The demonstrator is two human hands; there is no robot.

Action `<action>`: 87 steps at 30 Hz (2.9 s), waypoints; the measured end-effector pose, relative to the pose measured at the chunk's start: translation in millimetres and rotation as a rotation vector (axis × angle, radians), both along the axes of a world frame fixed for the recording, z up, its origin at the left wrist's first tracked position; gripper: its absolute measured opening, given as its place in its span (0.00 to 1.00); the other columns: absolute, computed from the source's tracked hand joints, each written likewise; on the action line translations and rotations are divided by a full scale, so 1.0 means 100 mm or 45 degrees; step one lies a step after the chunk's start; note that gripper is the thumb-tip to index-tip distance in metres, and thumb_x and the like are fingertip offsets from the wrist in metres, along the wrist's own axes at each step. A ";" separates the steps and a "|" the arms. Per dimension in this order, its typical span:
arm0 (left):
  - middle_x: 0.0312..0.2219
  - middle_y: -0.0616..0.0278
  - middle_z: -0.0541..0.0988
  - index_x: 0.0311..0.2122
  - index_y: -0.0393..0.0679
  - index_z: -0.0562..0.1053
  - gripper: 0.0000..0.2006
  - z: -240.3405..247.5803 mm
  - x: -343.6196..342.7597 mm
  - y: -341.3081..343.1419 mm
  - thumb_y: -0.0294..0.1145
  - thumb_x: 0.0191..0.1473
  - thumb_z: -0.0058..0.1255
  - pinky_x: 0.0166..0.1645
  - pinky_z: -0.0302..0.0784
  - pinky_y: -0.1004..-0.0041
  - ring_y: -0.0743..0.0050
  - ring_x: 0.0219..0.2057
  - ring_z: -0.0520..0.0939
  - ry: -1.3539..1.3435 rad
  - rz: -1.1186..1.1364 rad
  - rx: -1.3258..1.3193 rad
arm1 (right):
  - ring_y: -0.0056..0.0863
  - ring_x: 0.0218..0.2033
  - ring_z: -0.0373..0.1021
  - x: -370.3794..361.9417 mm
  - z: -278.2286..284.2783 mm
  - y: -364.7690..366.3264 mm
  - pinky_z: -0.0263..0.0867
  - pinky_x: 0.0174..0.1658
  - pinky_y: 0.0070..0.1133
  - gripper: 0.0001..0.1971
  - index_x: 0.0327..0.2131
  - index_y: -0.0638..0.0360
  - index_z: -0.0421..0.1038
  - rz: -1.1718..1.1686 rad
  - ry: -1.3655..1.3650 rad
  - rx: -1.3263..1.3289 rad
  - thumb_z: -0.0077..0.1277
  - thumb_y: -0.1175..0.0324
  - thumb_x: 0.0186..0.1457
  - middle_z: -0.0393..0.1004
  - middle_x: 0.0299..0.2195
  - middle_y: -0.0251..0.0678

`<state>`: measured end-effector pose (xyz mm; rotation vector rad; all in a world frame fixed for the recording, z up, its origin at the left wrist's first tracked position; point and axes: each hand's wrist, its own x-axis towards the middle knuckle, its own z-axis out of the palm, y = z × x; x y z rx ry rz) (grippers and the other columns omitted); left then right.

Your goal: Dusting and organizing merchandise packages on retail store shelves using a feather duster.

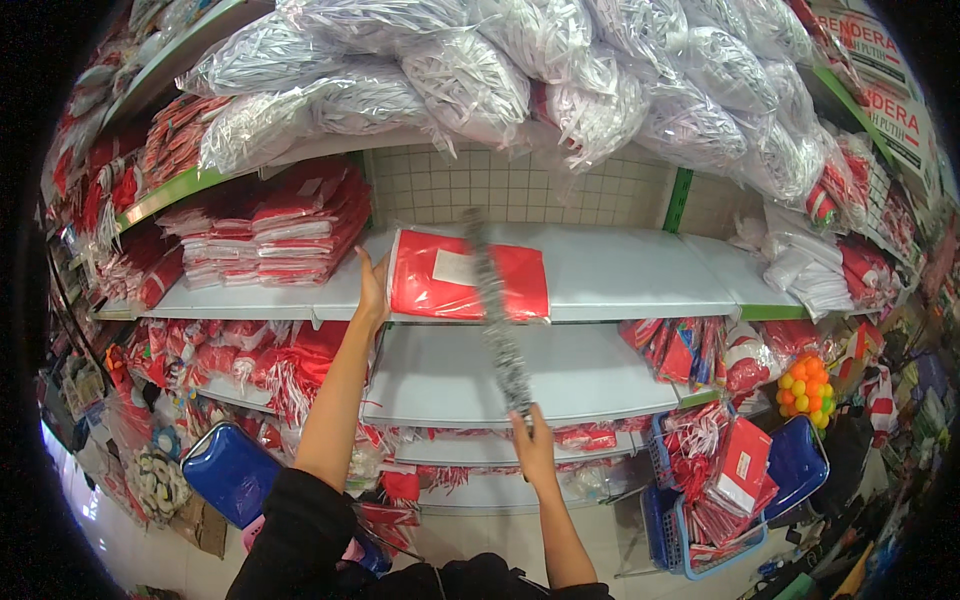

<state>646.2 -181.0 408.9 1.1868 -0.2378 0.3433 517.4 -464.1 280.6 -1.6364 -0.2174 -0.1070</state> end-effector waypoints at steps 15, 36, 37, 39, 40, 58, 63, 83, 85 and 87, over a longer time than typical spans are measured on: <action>0.53 0.44 0.56 0.53 0.39 0.57 0.37 0.11 -0.19 -0.60 0.57 0.44 0.47 0.57 0.48 0.53 0.45 0.57 0.53 -0.316 1.617 1.957 | 0.11 0.09 0.48 0.03 0.01 -0.29 0.44 0.11 0.13 0.15 0.37 0.64 0.60 -0.332 0.098 0.443 0.43 0.60 0.55 0.53 0.10 0.23; 0.32 0.57 0.75 0.41 0.35 0.68 0.20 0.78 -0.50 -1.17 0.43 0.58 0.33 0.39 0.71 0.69 0.74 0.37 0.74 -0.028 0.063 0.469 | 0.15 0.04 0.45 -0.38 0.40 -0.06 0.43 0.05 0.14 0.09 0.30 0.56 0.54 -0.178 0.027 0.877 0.35 0.61 0.59 0.49 0.08 0.27; 0.36 0.58 0.74 0.43 0.35 0.66 0.20 0.81 -0.55 -1.20 0.43 0.59 0.32 0.41 0.71 0.69 0.72 0.39 0.74 0.036 -0.123 0.227 | 0.15 0.04 0.46 -0.39 0.42 -0.02 0.43 0.06 0.14 0.09 0.30 0.56 0.54 -0.142 0.005 0.864 0.35 0.62 0.59 0.49 0.08 0.27; 0.39 0.58 0.72 0.45 0.34 0.64 0.20 0.80 -0.60 -1.19 0.42 0.59 0.31 0.43 0.71 0.69 0.70 0.41 0.73 0.094 -0.304 -0.015 | 0.15 0.04 0.46 -0.41 0.40 0.06 0.43 0.06 0.14 0.09 0.30 0.56 0.54 -0.101 -0.020 0.851 0.35 0.62 0.59 0.50 0.09 0.27; 0.41 0.55 0.71 0.46 0.35 0.62 0.19 0.73 -0.56 -1.16 0.41 0.59 0.31 0.46 0.71 0.67 0.68 0.41 0.74 0.126 -0.342 -0.085 | 0.14 0.04 0.46 -0.38 0.33 0.10 0.43 0.06 0.14 0.09 0.31 0.56 0.54 -0.087 -0.008 0.828 0.35 0.62 0.59 0.49 0.09 0.27; 0.45 0.59 0.70 0.51 0.43 0.61 0.25 -0.11 0.17 0.30 0.52 0.56 0.32 0.49 0.68 0.67 0.68 0.45 0.71 0.189 -0.384 -0.294 | 0.21 0.15 0.57 -0.16 0.11 0.52 0.55 0.20 0.22 0.14 0.34 0.63 0.59 0.022 -0.196 -0.257 0.47 0.63 0.52 0.61 0.14 0.41; 0.48 0.58 0.67 0.53 0.42 0.57 0.29 -0.08 0.17 0.12 0.55 0.54 0.34 0.51 0.66 0.65 0.67 0.47 0.69 0.168 -0.266 -0.268 | 0.19 0.13 0.54 0.30 0.44 0.72 0.52 0.18 0.22 0.11 0.35 0.63 0.61 -0.131 -0.319 -0.135 0.46 0.65 0.52 0.60 0.11 0.37; 0.55 0.52 0.58 0.58 0.42 0.48 0.49 -0.18 0.28 0.31 0.75 0.41 0.10 0.56 0.56 0.55 0.53 0.54 0.61 0.085 -0.324 -0.498 | 0.19 0.13 0.54 -0.25 -0.58 0.73 0.50 0.16 0.22 0.16 0.42 0.70 0.57 -0.147 -0.337 -0.195 0.42 0.66 0.55 0.61 0.11 0.39; 0.55 0.52 0.56 0.59 0.42 0.47 0.50 -0.15 0.24 0.30 0.75 0.40 0.10 0.56 0.54 0.55 0.53 0.55 0.59 0.095 -0.360 -0.571 | 0.23 0.12 0.55 -0.22 -0.66 0.64 0.52 0.17 0.24 0.17 0.43 0.71 0.56 0.030 -0.427 -0.451 0.42 0.66 0.55 0.61 0.12 0.40; 0.56 0.52 0.55 0.59 0.42 0.47 0.50 -0.12 0.18 0.26 0.76 0.39 0.10 0.57 0.53 0.54 0.52 0.55 0.58 0.106 -0.388 -0.644 | 0.36 0.16 0.60 -0.20 -0.53 0.71 0.55 0.19 0.28 0.18 0.42 0.72 0.57 -0.079 -0.259 -0.300 0.42 0.65 0.55 0.64 0.15 0.47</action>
